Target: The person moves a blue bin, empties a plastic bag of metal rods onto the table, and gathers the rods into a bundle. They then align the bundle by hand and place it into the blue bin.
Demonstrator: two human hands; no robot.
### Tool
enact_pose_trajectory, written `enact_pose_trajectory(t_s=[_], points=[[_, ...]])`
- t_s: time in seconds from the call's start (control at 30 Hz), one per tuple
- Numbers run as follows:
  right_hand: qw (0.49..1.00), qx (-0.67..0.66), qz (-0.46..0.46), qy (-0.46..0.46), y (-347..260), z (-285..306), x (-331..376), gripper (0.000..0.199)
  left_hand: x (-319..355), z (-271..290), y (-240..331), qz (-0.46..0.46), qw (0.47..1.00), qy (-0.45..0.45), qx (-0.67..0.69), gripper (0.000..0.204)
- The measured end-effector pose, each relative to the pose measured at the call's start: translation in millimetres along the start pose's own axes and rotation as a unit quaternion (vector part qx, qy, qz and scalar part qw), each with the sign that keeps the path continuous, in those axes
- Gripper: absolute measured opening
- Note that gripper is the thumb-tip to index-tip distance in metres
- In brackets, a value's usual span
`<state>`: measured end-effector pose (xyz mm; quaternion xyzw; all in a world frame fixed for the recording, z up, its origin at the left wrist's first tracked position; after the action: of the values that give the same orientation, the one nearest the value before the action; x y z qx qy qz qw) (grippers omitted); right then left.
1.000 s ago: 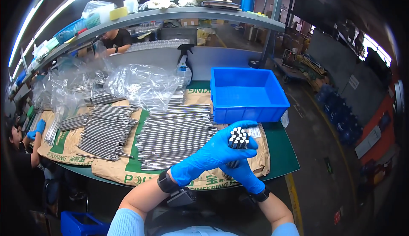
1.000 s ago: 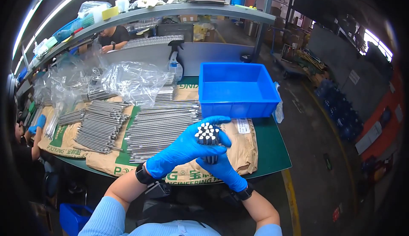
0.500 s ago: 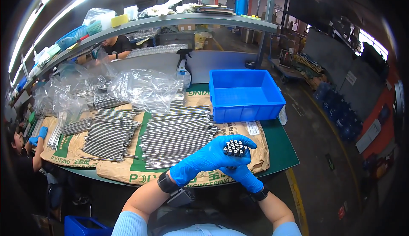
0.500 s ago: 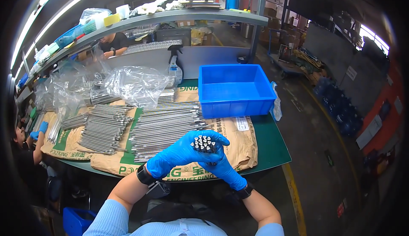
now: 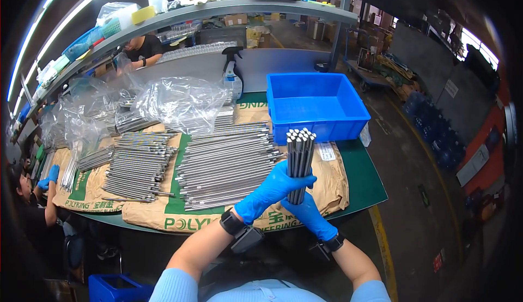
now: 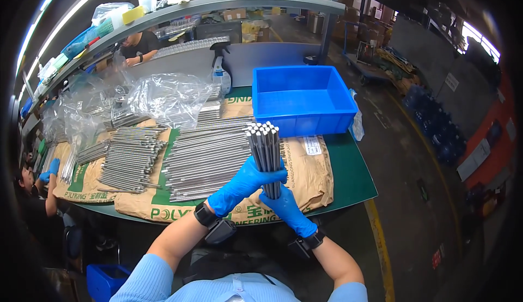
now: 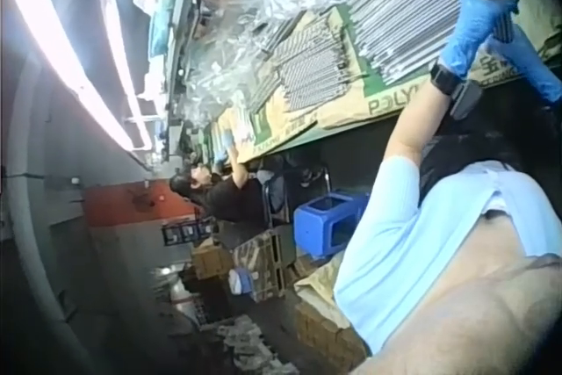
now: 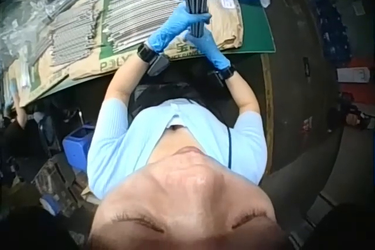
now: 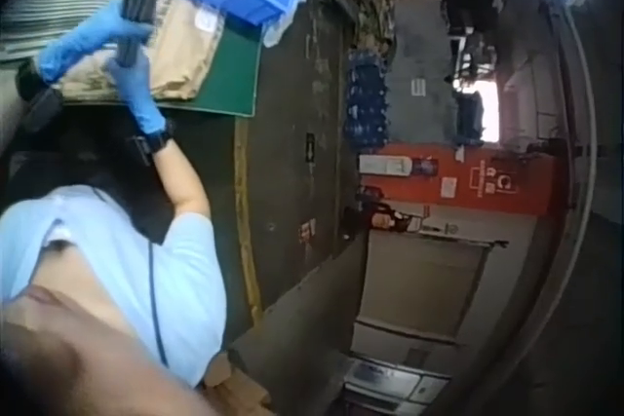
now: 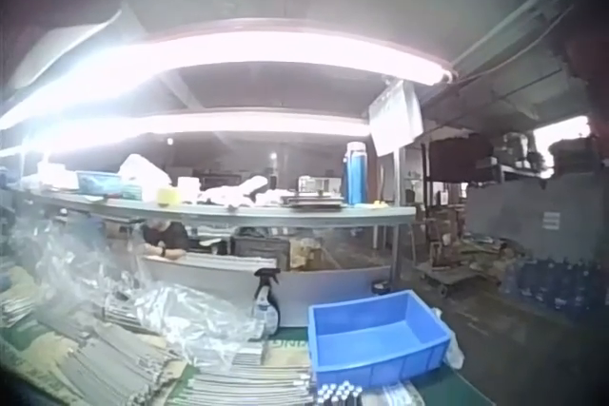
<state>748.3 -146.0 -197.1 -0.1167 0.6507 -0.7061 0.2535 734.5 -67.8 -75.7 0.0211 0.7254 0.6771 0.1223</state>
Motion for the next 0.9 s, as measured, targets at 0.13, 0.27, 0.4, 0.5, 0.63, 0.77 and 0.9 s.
enact_pose_trajectory(t_s=[0.13,0.27,0.4,0.5,0.63,0.77,0.9], points=[[1.0,0.01,0.005,0.005,-8.2,-4.9,0.6,0.028,5.3,23.5,-15.3,0.041,0.996,0.054,0.055,0.022],[0.999,0.027,-0.018,-0.036,-17.0,-16.8,-0.5,0.031,26.9,48.1,-28.7,0.033,0.984,0.119,0.128,0.016],[0.993,0.103,0.013,-0.059,-23.3,-28.6,-4.3,0.032,55.4,72.3,-47.8,-0.018,0.969,0.17,0.18,0.013],[0.962,0.254,0.069,-0.076,-25.7,-32.4,-5.8,0.034,71.3,75.0,-50.4,-0.039,0.956,0.159,0.244,0.011],[0.946,0.302,0.089,-0.077,-28.3,-37.2,-6.6,0.036,78.1,84.7,-59.7,-0.051,0.948,0.15,0.276,0.01],[0.946,0.305,0.074,-0.079,-27.5,-41.5,-8.4,0.037,83.2,91.2,-65.9,-0.044,0.941,0.156,0.296,0.01],[0.943,0.317,0.044,-0.09,-24.9,-42.3,-10.6,0.037,80.7,96.8,-73.0,-0.068,0.928,0.171,0.325,0.01]])
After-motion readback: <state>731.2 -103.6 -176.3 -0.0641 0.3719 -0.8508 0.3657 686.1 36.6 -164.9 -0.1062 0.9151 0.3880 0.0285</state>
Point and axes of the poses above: each hand's wrist, its own x-axis away from the middle knuckle, its own z-axis out of the back of the hand, y = z × x, the point moved 8 cm from there along -x, towards the middle knuckle, and after that the axes turned 5 degrees about -x, right-handed, at the moved point
